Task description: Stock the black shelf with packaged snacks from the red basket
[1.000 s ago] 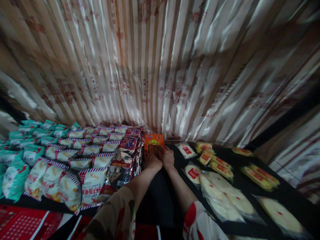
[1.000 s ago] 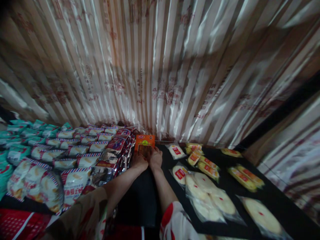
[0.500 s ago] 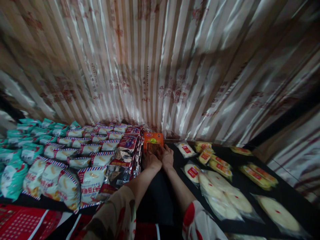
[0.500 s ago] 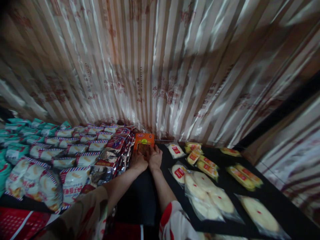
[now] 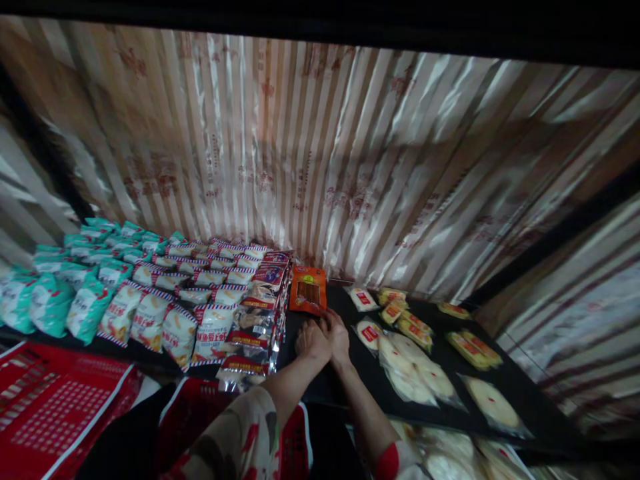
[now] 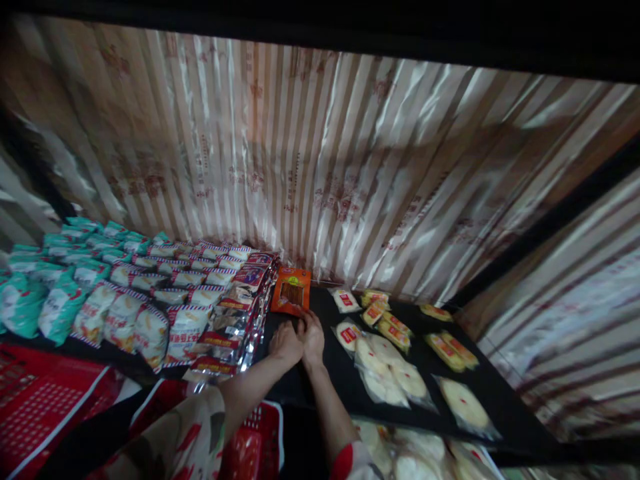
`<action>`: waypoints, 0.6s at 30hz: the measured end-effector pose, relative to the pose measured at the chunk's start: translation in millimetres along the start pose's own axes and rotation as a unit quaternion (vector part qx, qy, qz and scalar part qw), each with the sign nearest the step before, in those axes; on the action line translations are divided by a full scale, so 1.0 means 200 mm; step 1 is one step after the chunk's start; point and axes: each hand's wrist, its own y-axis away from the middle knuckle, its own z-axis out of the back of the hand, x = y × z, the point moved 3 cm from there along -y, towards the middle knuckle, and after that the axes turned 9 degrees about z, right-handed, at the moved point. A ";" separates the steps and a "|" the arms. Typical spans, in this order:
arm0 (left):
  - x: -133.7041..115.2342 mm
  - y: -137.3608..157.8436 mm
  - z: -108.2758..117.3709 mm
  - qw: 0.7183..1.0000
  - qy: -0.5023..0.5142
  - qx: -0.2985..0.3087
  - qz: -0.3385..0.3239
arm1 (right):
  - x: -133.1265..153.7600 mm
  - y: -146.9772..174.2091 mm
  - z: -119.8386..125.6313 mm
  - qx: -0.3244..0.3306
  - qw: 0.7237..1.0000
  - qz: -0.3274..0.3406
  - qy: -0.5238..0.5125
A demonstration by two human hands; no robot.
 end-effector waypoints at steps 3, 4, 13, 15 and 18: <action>0.10 0.16 0.00 1.000 0.002 0.016 -0.004 | 0.07 0.16 0.03 -0.001 0.999 -0.003 -0.032; 0.15 0.21 0.00 1.000 0.001 0.023 -0.012 | 0.09 0.23 0.04 0.002 0.999 -0.004 -0.043; 0.84 0.66 -0.08 0.985 0.019 0.064 -0.157 | 0.42 0.99 0.03 0.058 0.991 0.035 -0.116; 0.98 0.69 -0.09 0.986 0.034 0.072 -0.147 | 0.46 1.12 -0.03 0.082 0.989 0.035 -0.121; 1.17 0.65 -0.12 0.989 0.083 0.112 -0.051 | 0.47 1.24 -0.18 0.166 0.982 0.001 -0.093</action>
